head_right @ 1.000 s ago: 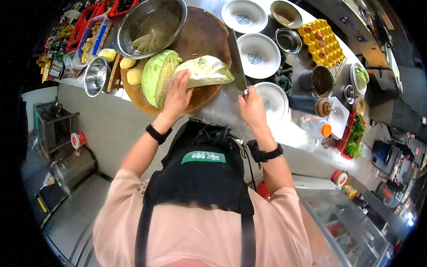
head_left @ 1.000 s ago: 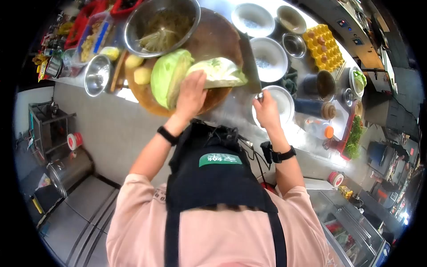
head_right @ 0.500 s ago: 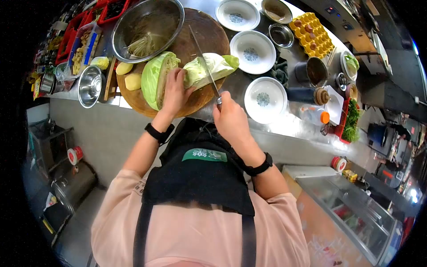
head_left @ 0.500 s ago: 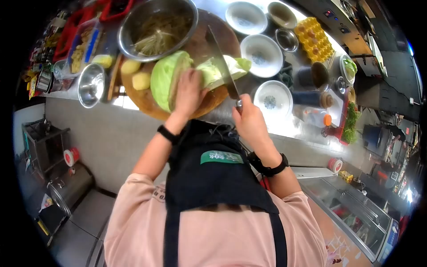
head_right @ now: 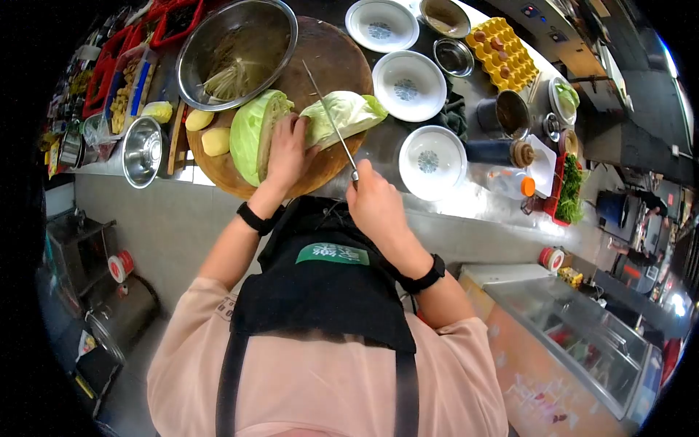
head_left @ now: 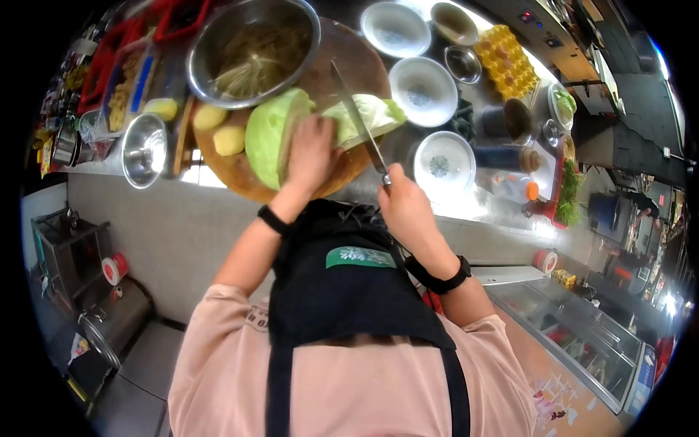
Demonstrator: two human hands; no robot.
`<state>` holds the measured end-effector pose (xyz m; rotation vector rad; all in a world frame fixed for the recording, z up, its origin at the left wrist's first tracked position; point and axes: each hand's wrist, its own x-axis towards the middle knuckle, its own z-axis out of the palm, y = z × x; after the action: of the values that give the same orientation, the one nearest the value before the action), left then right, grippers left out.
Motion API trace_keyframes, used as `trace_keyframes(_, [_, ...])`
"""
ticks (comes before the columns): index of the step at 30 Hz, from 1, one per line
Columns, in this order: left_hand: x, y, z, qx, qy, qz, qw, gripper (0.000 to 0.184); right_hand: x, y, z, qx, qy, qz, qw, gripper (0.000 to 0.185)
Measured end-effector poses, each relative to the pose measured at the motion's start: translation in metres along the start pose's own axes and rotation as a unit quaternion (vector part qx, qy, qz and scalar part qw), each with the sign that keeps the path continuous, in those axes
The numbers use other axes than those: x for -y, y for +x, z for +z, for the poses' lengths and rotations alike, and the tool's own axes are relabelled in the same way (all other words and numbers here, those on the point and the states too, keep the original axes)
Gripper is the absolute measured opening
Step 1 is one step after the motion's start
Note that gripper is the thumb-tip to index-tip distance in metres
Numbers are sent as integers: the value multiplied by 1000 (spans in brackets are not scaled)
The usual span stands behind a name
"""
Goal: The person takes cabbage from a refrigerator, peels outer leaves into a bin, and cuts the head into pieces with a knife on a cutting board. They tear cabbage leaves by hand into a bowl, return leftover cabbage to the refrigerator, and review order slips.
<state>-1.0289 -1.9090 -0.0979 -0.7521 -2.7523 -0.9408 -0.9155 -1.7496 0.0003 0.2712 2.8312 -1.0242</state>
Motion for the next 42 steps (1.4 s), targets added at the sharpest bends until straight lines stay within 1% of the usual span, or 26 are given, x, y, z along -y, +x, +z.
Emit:
trace_keyframes(2, [1,-1,1,2,15,5,1000,51,-1,1,1,6,-17,14,1000,21])
trace_keyframes(11, [-1,0,3,24,25,-15,999,53,2,3,-8,7,-7,14,1000,21])
trace_keyframes(15, [0,0,5,12,28,-8,999,52,-4,6,-3,13,-17,20,1000,21])
trace_keyframes(18, [-2,2,4,20,27,-14,999,52,-4,7,-3,22,-23,31,999,21])
trace_keyframes(23, [-1,3,4,16,22,3,1000,53,-4,13,0,56,-39,55,996,24])
trace_keyframes(27, [-2,1,3,6,36,22,999,53,-43,26,51,49,-59,68,995,25])
trace_keyframes(29, [1,0,6,0,33,14,999,54,-62,32,74,12,-48,53,997,26])
trace_keyframes(30, [0,-1,4,0,37,11,999,54,-62,32,74,15,-45,50,998,26])
trace_keyframes(32, [-2,-1,-1,9,2,-14,1000,54,-64,33,72,3,-40,27,999,26])
trace_keyframes(33, [0,2,-1,8,6,-5,1000,54,-64,38,67,-6,-35,26,999,26])
trace_keyframes(35, [0,-5,-3,78,12,-73,994,61,-66,38,54,18,23,22,999,26])
trace_keyframes(36, [0,-4,-4,81,16,-69,994,61,-61,35,44,15,28,23,999,26])
trace_keyframes(38, [-4,1,-6,109,64,-92,988,63,-45,23,12,-23,93,1,995,27])
trace_keyframes(39, [-11,8,-11,154,85,-129,976,73,-37,14,-9,-23,85,20,996,24])
trace_keyframes(40, [-21,22,-15,157,87,-120,977,73,-39,3,-32,-31,89,24,995,24])
trace_keyframes(41, [-32,37,-17,94,86,-31,991,79,-47,-11,-57,-34,102,33,994,23])
trace_keyframes(42, [-39,48,-16,31,82,58,994,86,-59,-24,-67,-46,106,35,993,22])
